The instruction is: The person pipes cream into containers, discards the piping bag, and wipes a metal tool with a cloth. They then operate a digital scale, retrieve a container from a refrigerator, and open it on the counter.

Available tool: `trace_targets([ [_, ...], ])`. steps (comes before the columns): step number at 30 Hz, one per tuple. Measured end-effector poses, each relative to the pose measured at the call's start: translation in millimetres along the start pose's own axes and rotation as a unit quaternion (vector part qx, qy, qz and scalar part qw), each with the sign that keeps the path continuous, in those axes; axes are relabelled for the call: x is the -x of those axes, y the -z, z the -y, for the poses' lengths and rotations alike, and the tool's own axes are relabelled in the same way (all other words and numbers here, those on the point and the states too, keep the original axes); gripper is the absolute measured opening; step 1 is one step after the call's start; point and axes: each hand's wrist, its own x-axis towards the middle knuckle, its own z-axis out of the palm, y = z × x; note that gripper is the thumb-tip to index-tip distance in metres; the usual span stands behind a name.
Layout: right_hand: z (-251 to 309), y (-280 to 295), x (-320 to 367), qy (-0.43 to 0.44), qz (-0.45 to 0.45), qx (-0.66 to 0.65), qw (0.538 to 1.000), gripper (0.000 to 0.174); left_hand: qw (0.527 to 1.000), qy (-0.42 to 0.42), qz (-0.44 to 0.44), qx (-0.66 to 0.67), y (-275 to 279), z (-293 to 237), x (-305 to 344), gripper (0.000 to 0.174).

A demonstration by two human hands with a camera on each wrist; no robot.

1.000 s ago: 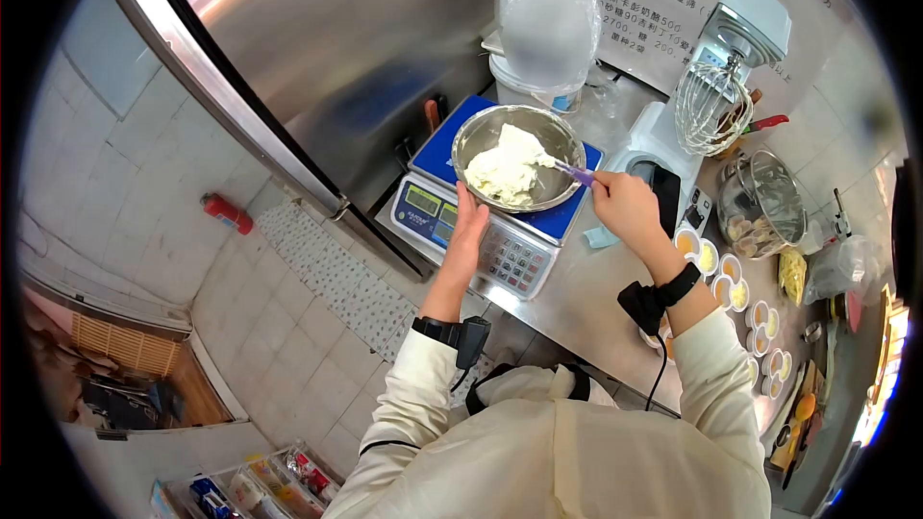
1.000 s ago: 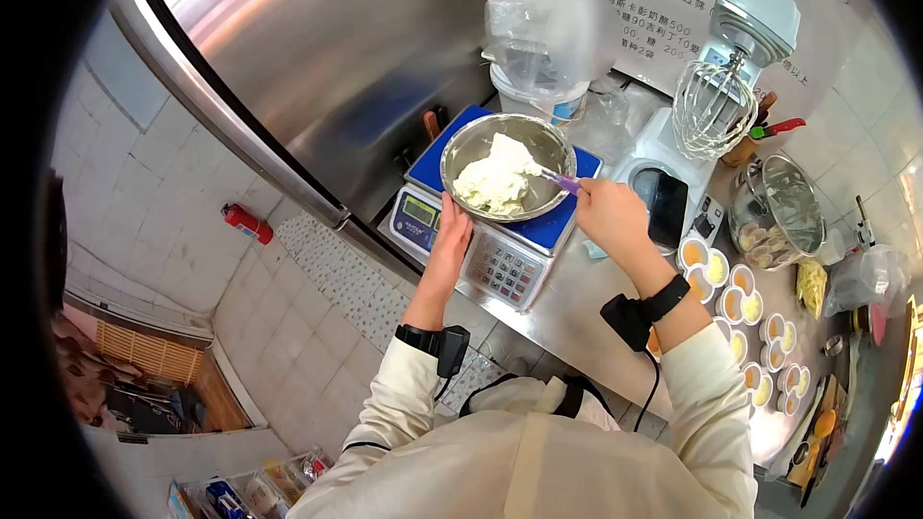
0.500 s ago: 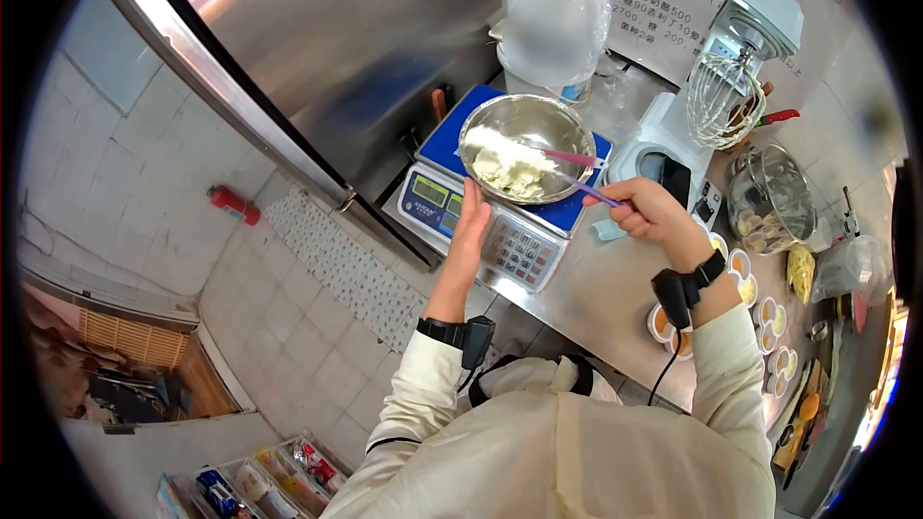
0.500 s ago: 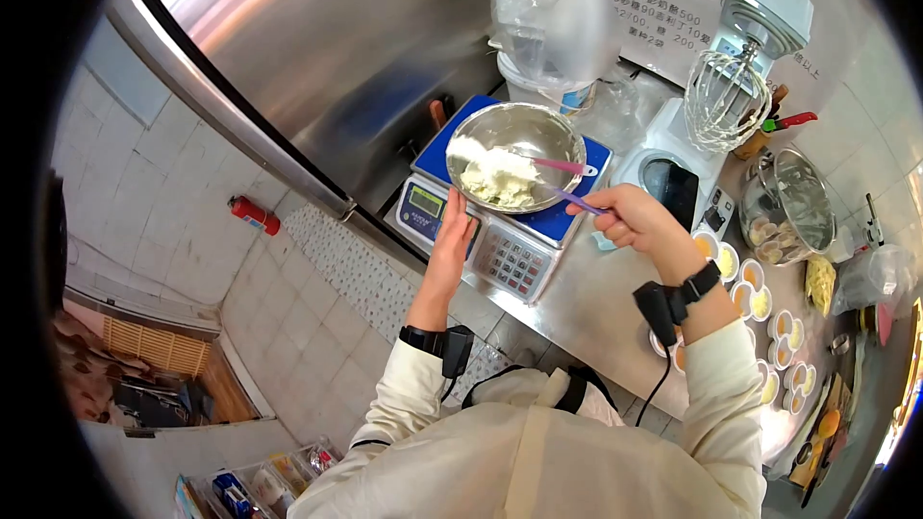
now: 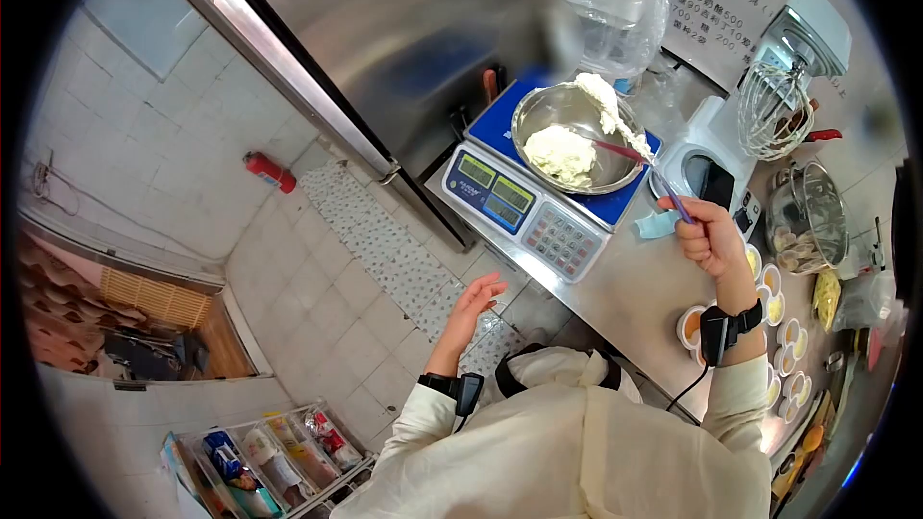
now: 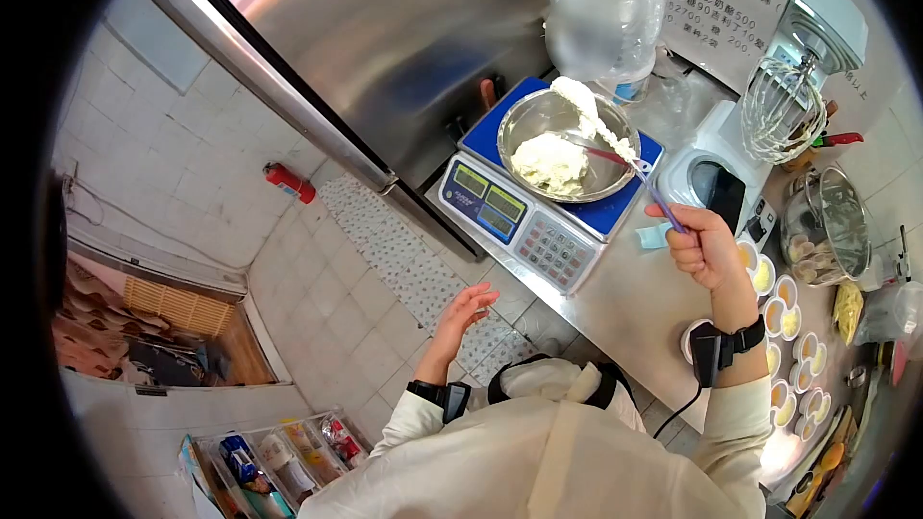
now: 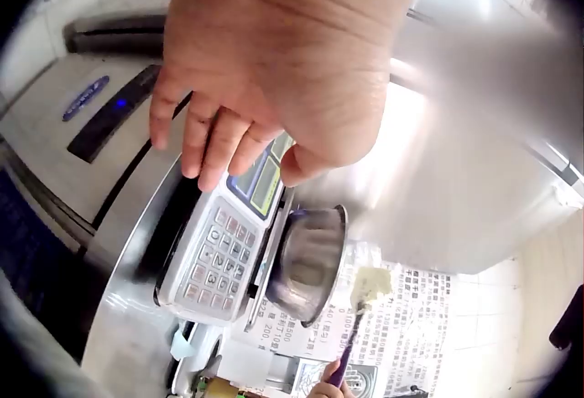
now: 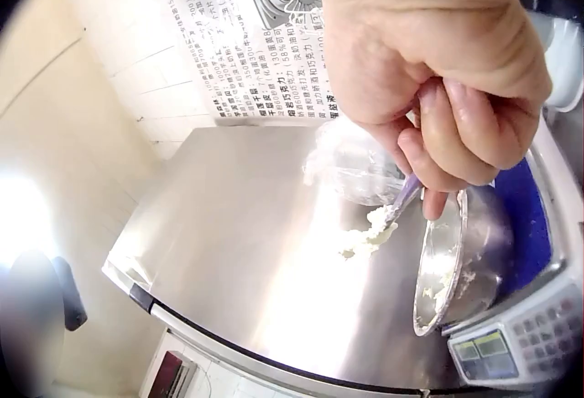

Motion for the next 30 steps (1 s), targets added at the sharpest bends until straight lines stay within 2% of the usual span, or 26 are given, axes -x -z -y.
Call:
trace_targets([
  [4,-2,-2,-4,0.007,0.013,0.013,1.000,0.031,1.000,-0.009,0.005,-0.012,-2,-3,4,0.043],
  [9,-9,-12,-9,0.058,-0.039,0.079,0.994,0.029,0.999,-0.030,0.007,-0.028,-5,-11,3,0.042],
  [11,-12,-18,-13,0.135,-0.141,0.203,0.960,0.026,0.999,-0.035,0.017,-0.032,-7,-11,4,0.041],
  [12,-25,2,-38,0.270,-0.203,0.355,0.872,0.025,0.999,-0.027,0.011,-0.027,-8,-10,4,0.040],
  [13,-35,21,-57,0.387,-0.255,0.491,0.738,0.026,1.000,-0.019,0.005,-0.023,-10,-9,3,0.038],
  [14,-33,15,-50,0.387,-0.266,0.491,0.734,0.026,0.999,-0.019,0.017,-0.023,-12,-8,2,0.038],
  [16,-31,-21,-43,0.359,-0.323,0.597,0.640,0.022,1.000,-0.006,0.013,-0.017,-15,-7,0,0.038],
  [17,-29,-30,-40,0.358,-0.327,0.597,0.639,0.022,1.000,-0.006,0.017,-0.017,-17,-7,-2,0.038],
  [19,-27,-45,-36,0.308,-0.338,0.704,0.543,0.018,1.000,-0.012,0.025,-0.013,-21,-6,-3,0.038],
  [20,-28,-50,-37,0.316,-0.338,0.712,0.529,0.016,1.000,-0.011,0.026,-0.012,-23,-6,-3,0.038],
  [24,-28,-56,-40,0.295,-0.333,0.729,0.520,0.016,0.999,-0.019,0.028,-0.014,-23,-2,-3,0.039],
  [26,-28,-50,-44,0.314,-0.318,0.700,0.557,0.019,0.999,-0.021,0.028,-0.016,-21,1,-4,0.039],
  [27,-25,-46,-46,0.314,-0.318,0.700,0.556,0.019,0.999,-0.018,0.025,-0.018,-21,2,-3,0.039],
  [29,-15,-35,-49,0.230,-0.244,0.583,0.740,0.023,0.999,-0.016,0.022,-0.021,-20,2,-1,0.039],
  [30,-13,-31,-49,0.232,-0.244,0.583,0.740,0.023,0.999,-0.014,0.016,-0.024,-20,1,0,0.039],
])
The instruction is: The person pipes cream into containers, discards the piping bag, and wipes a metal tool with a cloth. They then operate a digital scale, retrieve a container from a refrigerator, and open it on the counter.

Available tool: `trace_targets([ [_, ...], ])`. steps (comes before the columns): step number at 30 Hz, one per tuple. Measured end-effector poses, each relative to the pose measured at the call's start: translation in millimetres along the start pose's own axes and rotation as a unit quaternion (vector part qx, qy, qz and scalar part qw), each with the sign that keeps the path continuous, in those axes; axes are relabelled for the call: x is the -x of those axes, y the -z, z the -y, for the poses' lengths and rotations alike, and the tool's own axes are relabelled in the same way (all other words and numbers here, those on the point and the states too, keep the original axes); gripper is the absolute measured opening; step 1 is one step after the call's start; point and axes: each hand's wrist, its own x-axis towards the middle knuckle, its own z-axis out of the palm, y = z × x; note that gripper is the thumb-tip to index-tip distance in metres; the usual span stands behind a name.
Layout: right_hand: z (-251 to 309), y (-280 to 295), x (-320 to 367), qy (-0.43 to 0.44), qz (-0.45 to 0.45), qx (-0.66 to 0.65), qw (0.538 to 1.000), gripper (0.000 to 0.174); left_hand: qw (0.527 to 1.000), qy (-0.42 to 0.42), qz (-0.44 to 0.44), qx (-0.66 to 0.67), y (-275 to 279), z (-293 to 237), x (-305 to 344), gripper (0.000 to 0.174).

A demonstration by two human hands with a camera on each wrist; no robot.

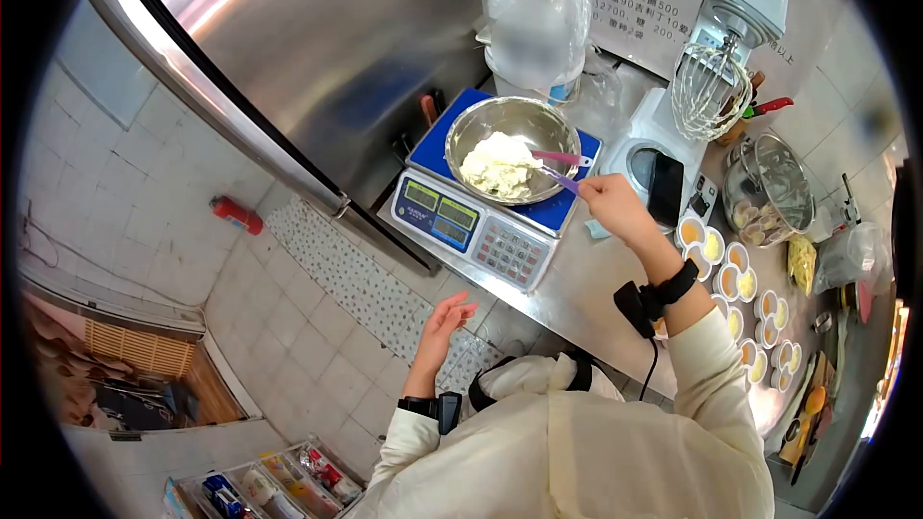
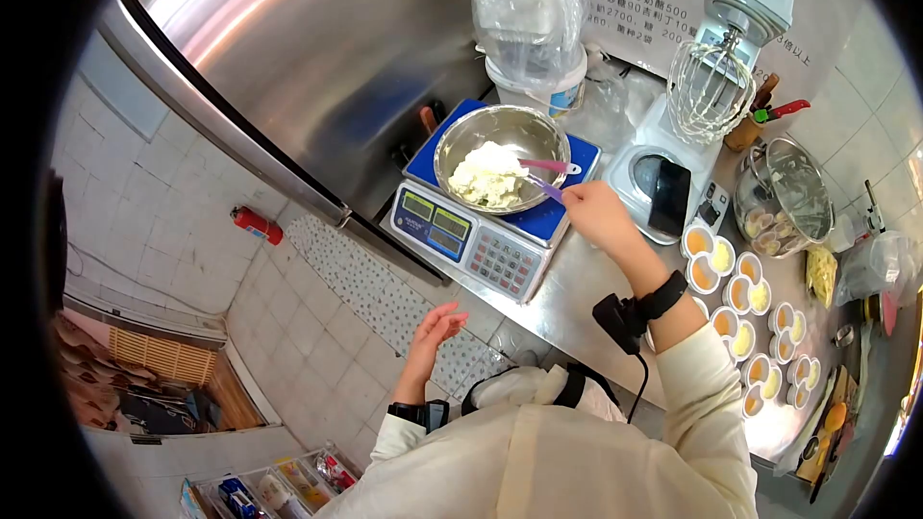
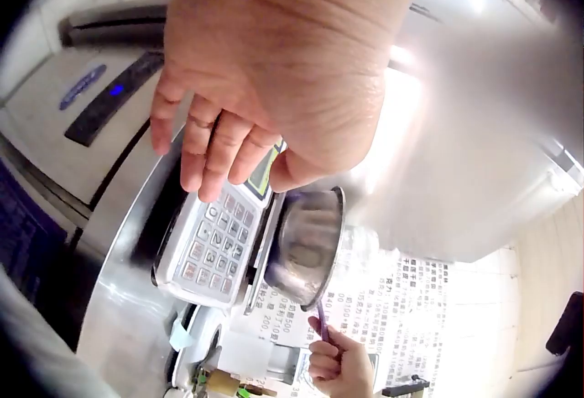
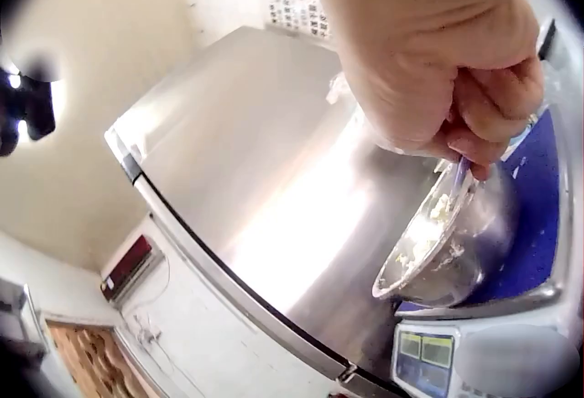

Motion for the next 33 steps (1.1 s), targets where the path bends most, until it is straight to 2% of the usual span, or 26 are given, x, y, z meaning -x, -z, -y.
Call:
trace_targets([
  [2,-7,3,-3,-0.102,0.055,-0.150,0.982,0.024,1.000,0.000,-0.007,-0.004,1,-1,1,0.039],
  [3,-10,3,-3,-0.100,0.056,-0.150,0.982,0.024,1.000,-0.002,-0.009,-0.001,1,-1,1,0.039],
  [5,-12,3,-1,-0.031,-0.042,-0.120,0.991,0.021,1.000,-0.005,-0.011,0.002,2,0,2,0.039],
  [6,-9,3,2,-0.030,-0.042,-0.120,0.991,0.021,1.000,-0.003,-0.014,-0.004,2,0,2,0.040],
  [7,-5,4,6,0.024,-0.104,-0.005,0.994,0.018,1.000,-0.001,-0.015,-0.012,3,1,2,0.041],
  [8,0,5,10,0.076,-0.164,0.111,0.977,0.016,1.000,-0.001,-0.014,-0.013,3,2,2,0.041],
  [9,5,5,13,0.075,-0.166,0.112,0.977,0.016,1.000,0.001,-0.014,-0.012,3,2,0,0.040],
  [11,10,5,18,0.206,-0.223,0.315,0.899,0.022,1.000,0.005,-0.011,-0.012,1,3,0,0.040],
  [12,7,3,18,0.204,-0.223,0.316,0.899,0.022,1.000,0.004,-0.012,-0.014,0,3,-1,0.039],
  [14,1,-4,16,0.296,-0.218,0.352,0.861,0.027,1.000,0.003,-0.012,-0.016,-2,2,-3,0.039],
  [18,6,-2,18,0.270,-0.197,0.319,0.887,0.022,1.000,-0.010,-0.002,-0.018,-2,6,-2,0.038],
  [20,0,-2,12,0.201,-0.165,0.239,0.936,0.019,1.000,-0.013,0.002,-0.013,0,8,-3,0.037],
  [21,-6,-3,7,0.201,-0.166,0.239,0.935,0.019,1.000,-0.011,0.002,-0.015,1,9,-3,0.037],
  [22,-14,-4,2,0.140,-0.110,0.120,0.977,0.020,1.000,-0.009,0.002,-0.017,2,10,-3,0.037],
  [23,-14,-2,-1,0.076,-0.050,-0.001,0.996,0.022,1.000,-0.009,0.002,-0.017,2,11,-3,0.037],
  [24,-13,2,-1,0.077,-0.050,-0.001,0.996,0.022,1.000,-0.012,0.001,-0.013,3,12,-2,0.036],
  [25,-11,7,0,-0.041,0.011,-0.134,0.990,0.024,1.000,-0.014,-0.001,-0.009,4,13,-1,0.036],
  [26,-8,10,0,-0.159,0.074,-0.262,0.949,0.026,1.000,-0.013,-0.004,-0.008,4,13,0,0.036],
  [27,-13,8,-1,-0.159,0.078,-0.262,0.949,0.026,1.000,-0.015,-0.006,-0.008,4,12,1,0.036],
  [29,-30,3,-3,-0.029,-0.009,-0.192,0.981,0.024,1.000,-0.013,-0.016,-0.008,5,11,3,0.035],
  [30,-25,6,0,0.017,-0.052,-0.102,0.993,0.025,1.000,-0.009,-0.015,-0.014,5,11,3,0.034],
  [31,-16,10,9,0.041,-0.096,-0.040,0.994,0.024,1.000,-0.004,-0.017,-0.020,5,11,4,0.034],
  [33,-14,10,15,0.075,-0.155,-0.024,0.985,0.022,1.000,-0.006,-0.024,-0.016,5,14,4,0.033],
])
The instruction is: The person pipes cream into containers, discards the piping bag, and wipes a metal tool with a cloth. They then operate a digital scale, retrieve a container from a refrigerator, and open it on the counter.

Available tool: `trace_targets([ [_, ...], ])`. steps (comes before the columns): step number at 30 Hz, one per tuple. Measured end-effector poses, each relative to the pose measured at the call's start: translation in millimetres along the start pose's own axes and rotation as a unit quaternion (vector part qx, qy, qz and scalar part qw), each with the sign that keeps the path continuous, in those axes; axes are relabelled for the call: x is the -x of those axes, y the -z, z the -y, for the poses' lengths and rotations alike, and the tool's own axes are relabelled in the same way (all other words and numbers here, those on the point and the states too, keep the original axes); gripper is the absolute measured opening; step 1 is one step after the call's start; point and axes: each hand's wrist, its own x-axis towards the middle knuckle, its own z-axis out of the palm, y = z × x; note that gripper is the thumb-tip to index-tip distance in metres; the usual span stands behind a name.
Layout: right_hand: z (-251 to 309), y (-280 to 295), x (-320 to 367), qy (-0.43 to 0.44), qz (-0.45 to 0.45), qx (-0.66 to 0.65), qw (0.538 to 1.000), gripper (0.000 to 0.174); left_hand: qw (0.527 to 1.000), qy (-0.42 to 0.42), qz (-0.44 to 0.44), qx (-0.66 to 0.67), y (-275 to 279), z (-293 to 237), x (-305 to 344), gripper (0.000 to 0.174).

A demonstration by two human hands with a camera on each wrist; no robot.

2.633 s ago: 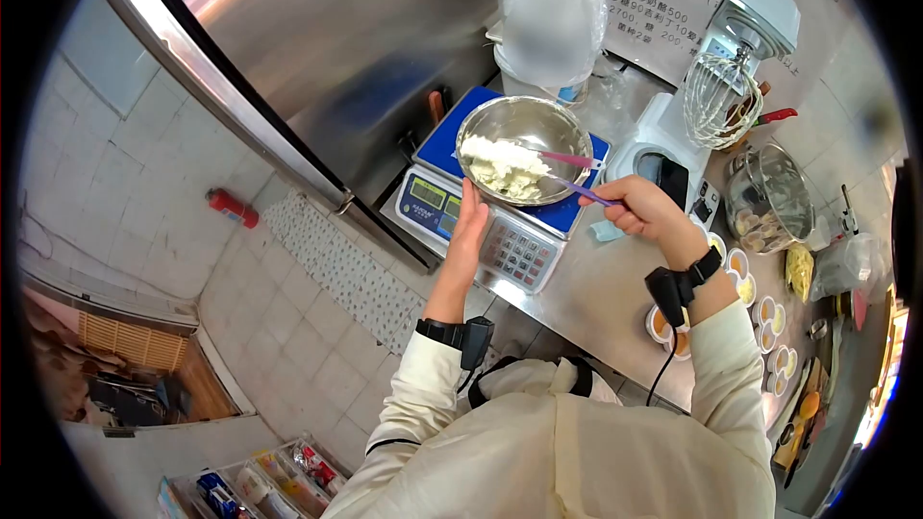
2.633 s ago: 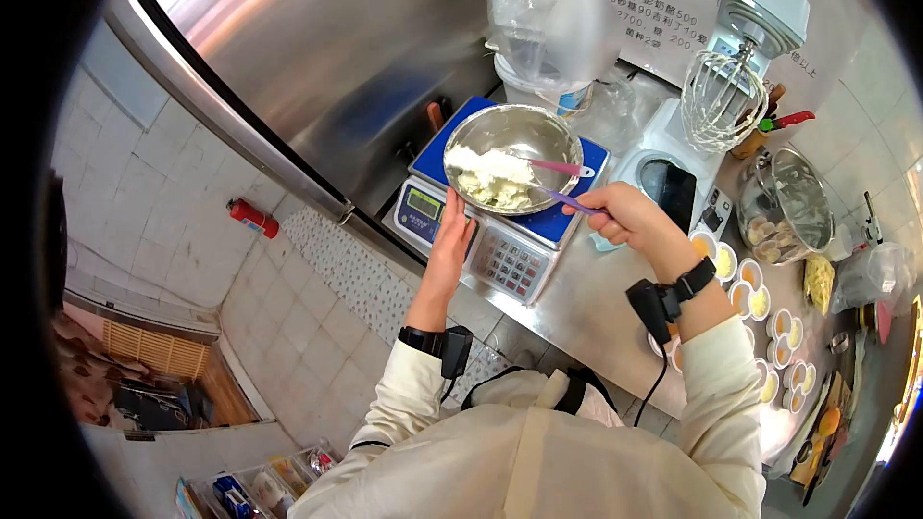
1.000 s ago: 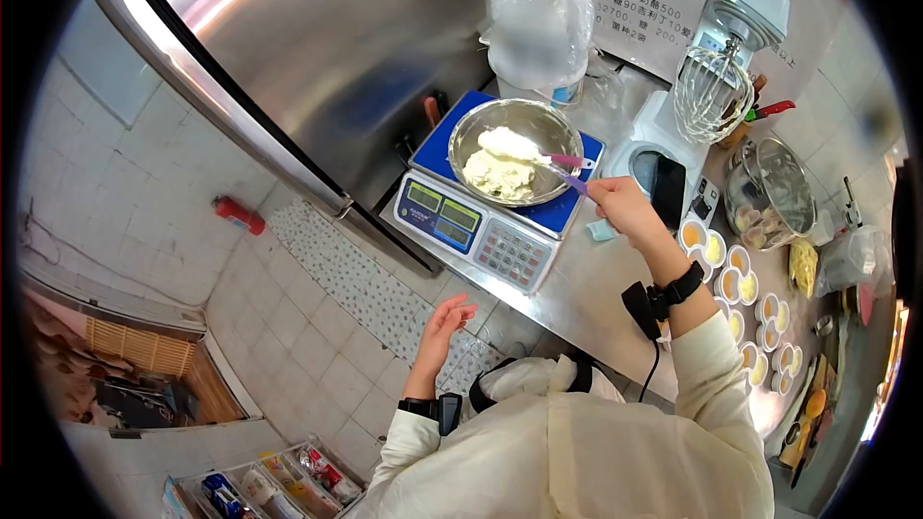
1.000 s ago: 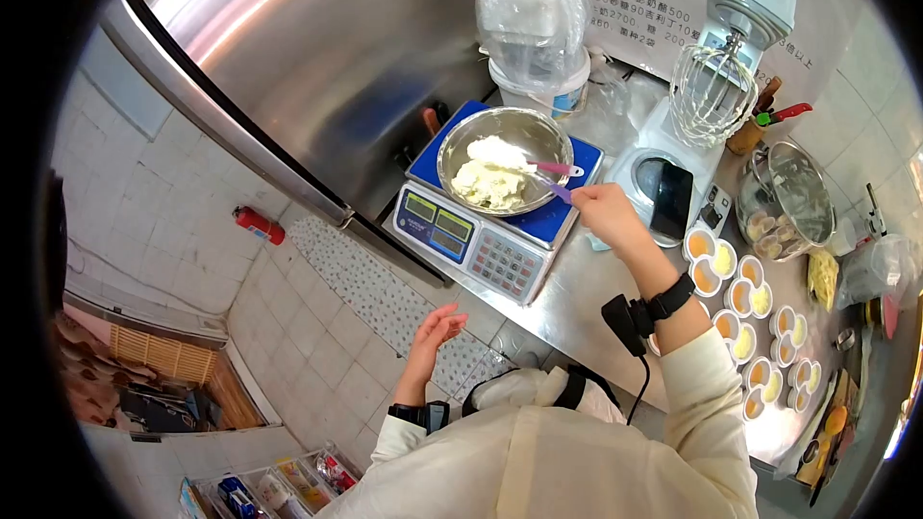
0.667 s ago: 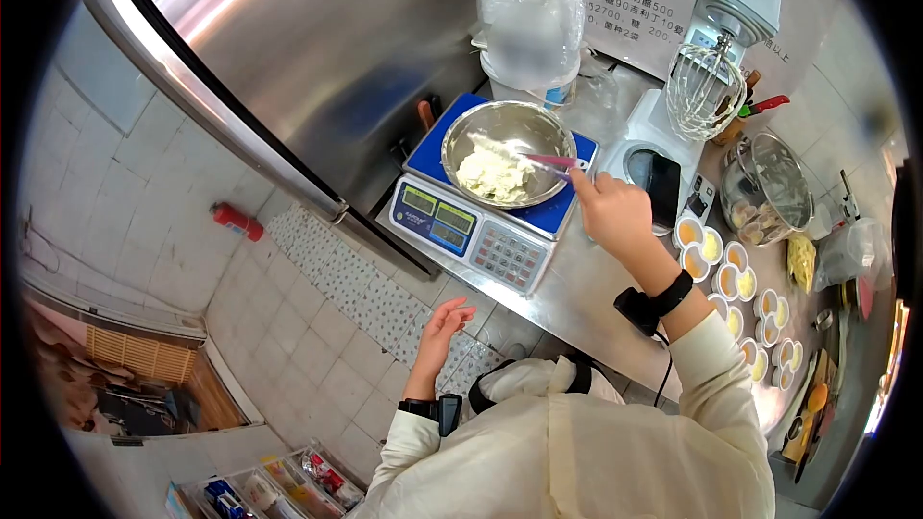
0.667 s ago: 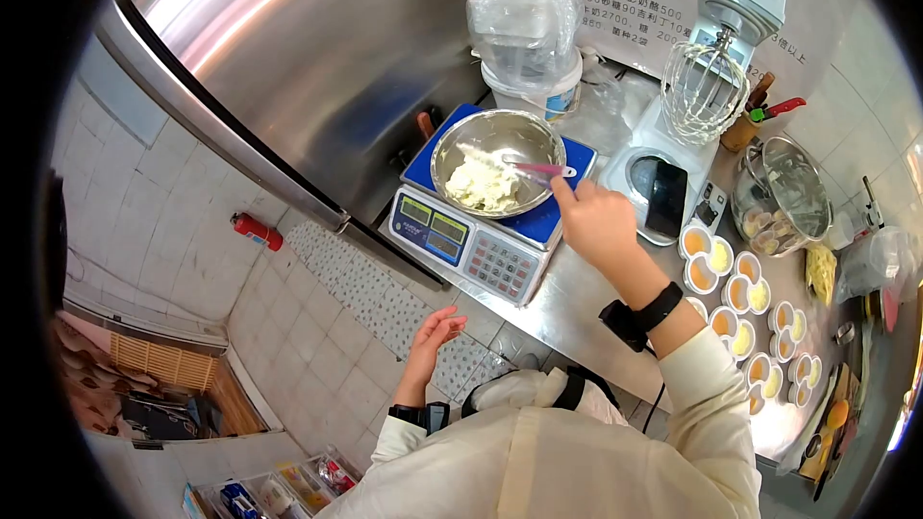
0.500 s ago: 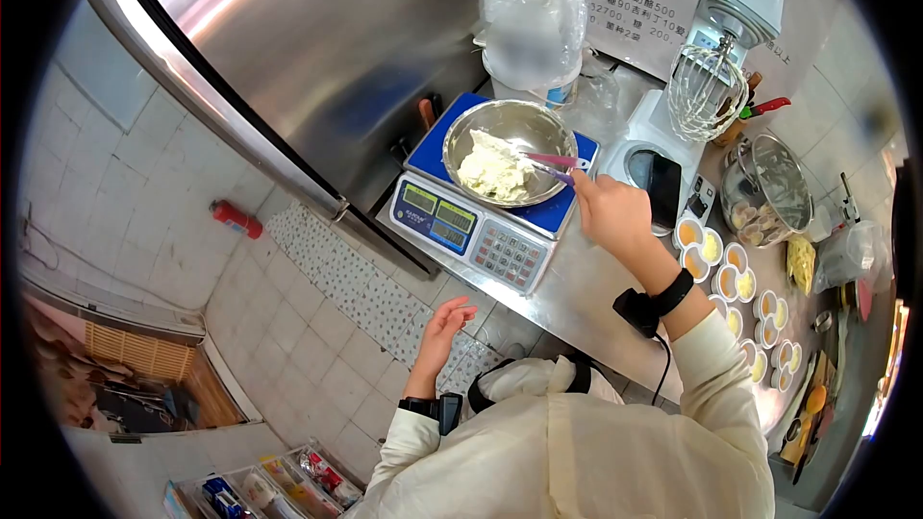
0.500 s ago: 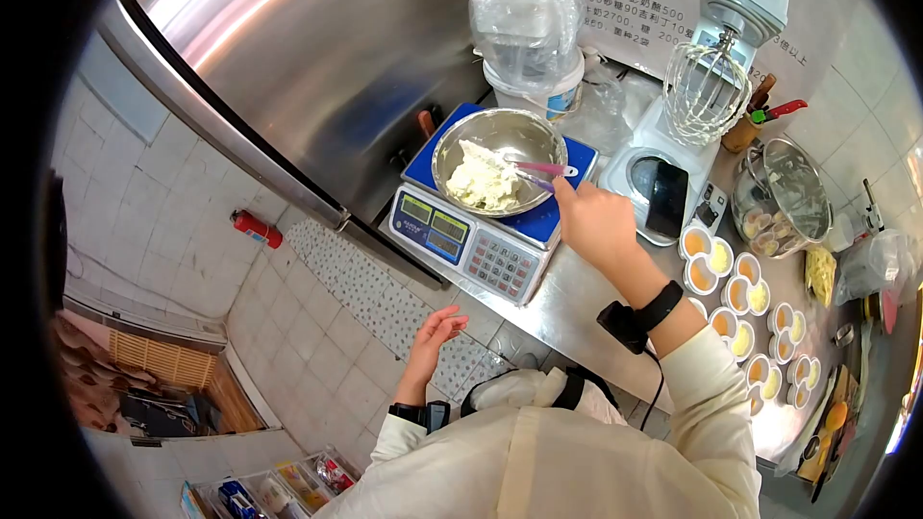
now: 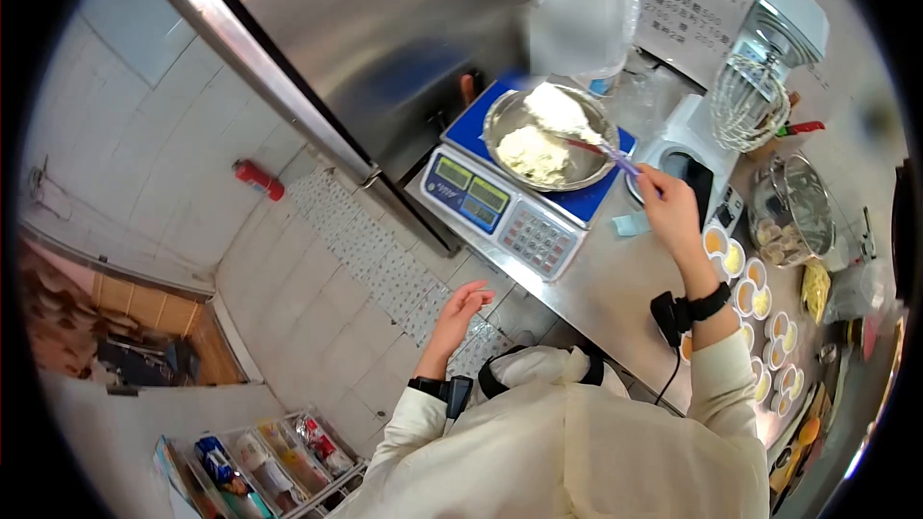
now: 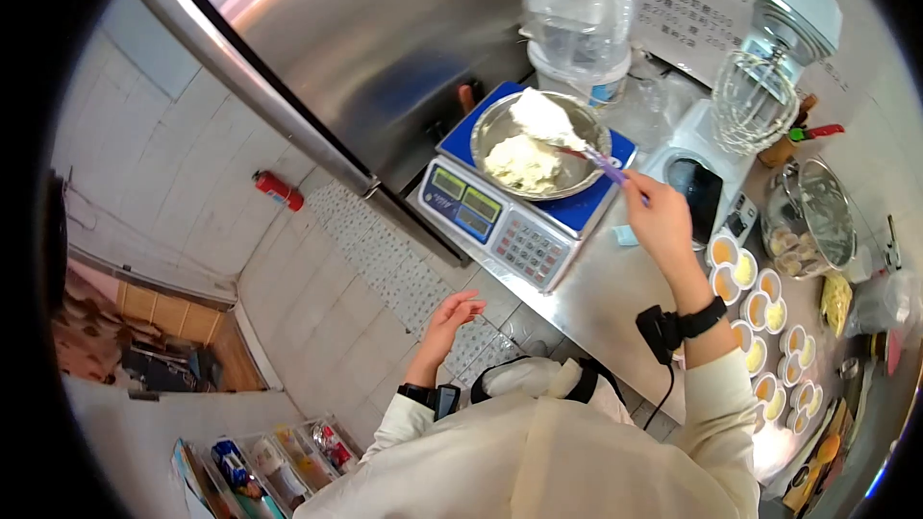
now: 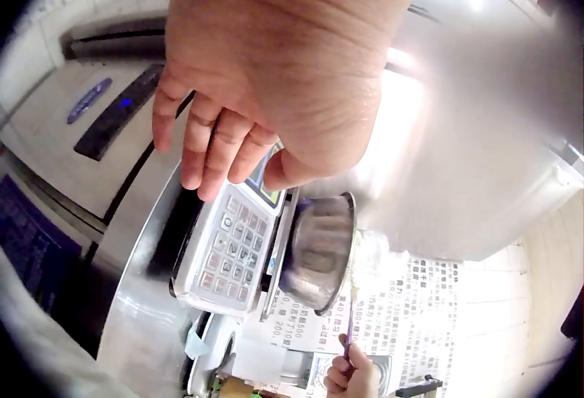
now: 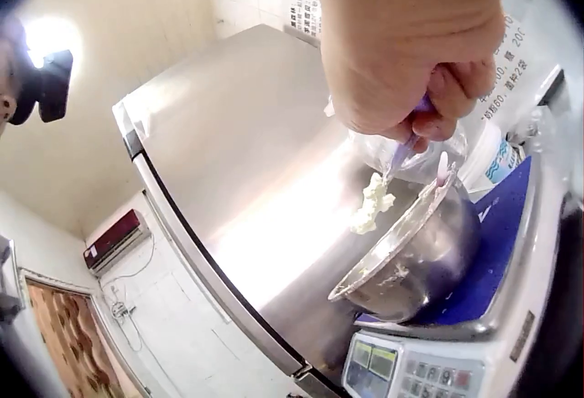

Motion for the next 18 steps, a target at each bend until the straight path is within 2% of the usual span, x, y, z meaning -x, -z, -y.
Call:
trace_targets([
  [4,16,14,7,-0.001,-0.013,0.063,0.998,0.021,0.999,0.006,0.016,0.028,-4,-3,-1,0.031],
  [10,2,18,13,0.021,-0.053,-0.003,0.998,0.021,0.999,-0.006,0.038,0.010,-5,5,-6,0.036],
  [12,8,23,16,-0.043,-0.001,0.000,0.999,0.022,0.999,-0.004,0.041,0.008,-7,5,-7,0.036],
  [15,-4,24,26,-0.021,-0.018,-0.044,0.999,0.023,0.999,-0.004,0.045,0.000,-9,3,-6,0.036],
  [18,-17,34,39,-0.039,-0.001,-0.069,0.997,0.022,0.999,-0.005,0.048,-0.004,-9,5,-6,0.036],
])
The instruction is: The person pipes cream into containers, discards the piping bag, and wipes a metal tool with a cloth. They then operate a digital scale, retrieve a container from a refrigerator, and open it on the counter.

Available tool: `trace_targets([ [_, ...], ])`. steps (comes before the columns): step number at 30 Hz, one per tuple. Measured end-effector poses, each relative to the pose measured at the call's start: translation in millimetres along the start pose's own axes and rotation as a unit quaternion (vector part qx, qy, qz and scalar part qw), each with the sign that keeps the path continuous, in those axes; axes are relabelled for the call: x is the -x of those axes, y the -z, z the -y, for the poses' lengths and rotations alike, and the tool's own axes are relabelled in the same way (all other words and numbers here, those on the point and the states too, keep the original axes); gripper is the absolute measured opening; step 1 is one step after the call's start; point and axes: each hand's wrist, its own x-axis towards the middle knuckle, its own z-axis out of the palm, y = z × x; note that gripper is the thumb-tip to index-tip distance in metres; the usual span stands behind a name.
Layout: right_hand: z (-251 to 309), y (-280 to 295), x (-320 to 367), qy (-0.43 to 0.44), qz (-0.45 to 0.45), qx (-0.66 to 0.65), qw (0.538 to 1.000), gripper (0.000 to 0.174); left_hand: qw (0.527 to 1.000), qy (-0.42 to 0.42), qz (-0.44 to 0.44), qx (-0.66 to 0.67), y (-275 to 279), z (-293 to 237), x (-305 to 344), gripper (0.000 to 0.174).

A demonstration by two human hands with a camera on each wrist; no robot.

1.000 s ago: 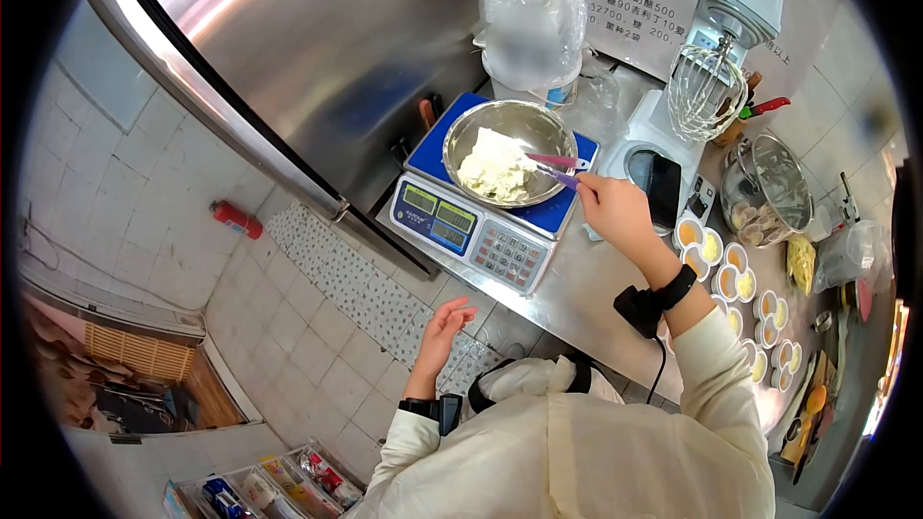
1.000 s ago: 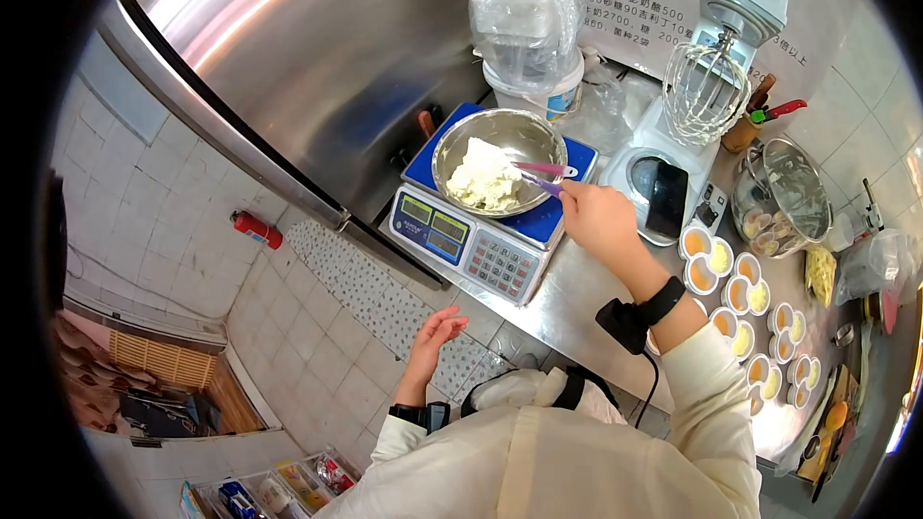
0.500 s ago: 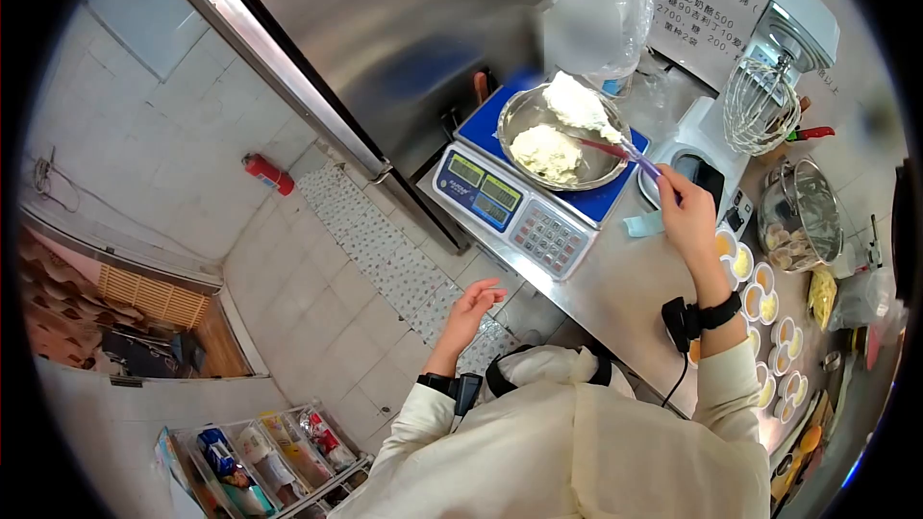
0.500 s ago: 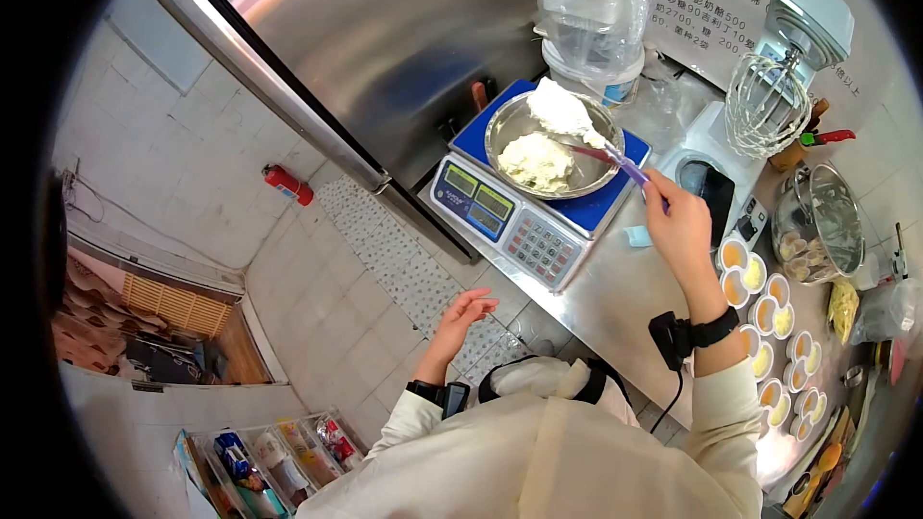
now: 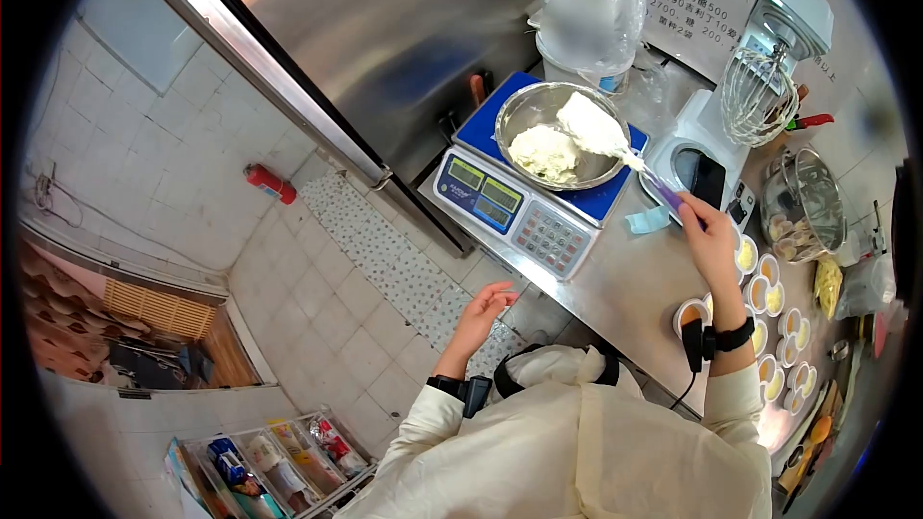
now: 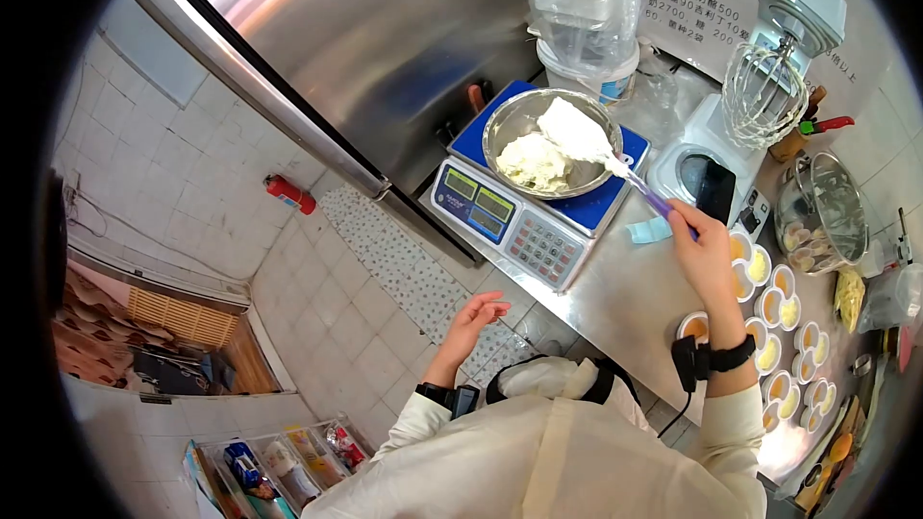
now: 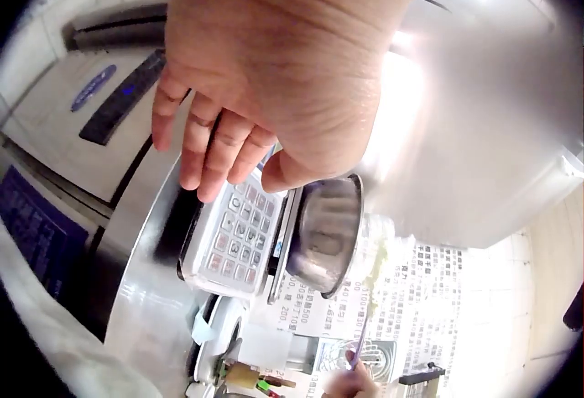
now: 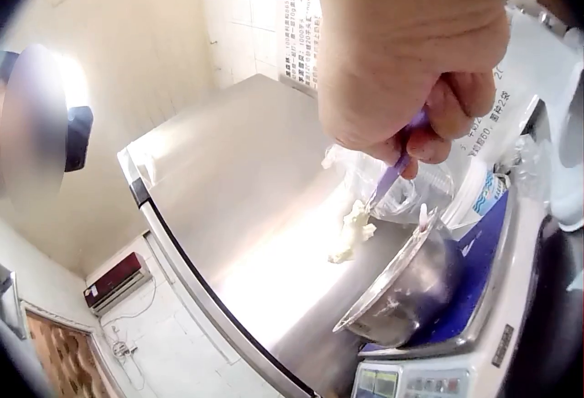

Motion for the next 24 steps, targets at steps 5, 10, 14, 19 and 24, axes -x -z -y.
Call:
trace_targets([
  [5,-14,37,30,-0.077,0.063,-0.100,0.990,0.022,1.000,0.008,-0.006,-0.022,-1,-6,9,0.036],
  [10,-19,108,72,-0.120,-0.008,-0.213,0.970,0.021,0.998,0.042,-0.021,-0.040,0,-5,6,0.033],
  [14,-18,205,80,-0.094,-0.295,0.011,0.951,0.021,0.995,0.082,0.030,-0.044,-19,1,-8,0.035],
  [19,-45,260,54,-0.148,-0.434,0.432,0.777,0.027,0.983,0.086,0.143,-0.081,-45,-4,-28,0.036],
  [24,-100,261,9,-0.264,-0.192,0.486,0.811,0.018,0.973,0.092,0.177,-0.113,-69,-9,-41,0.035],
])
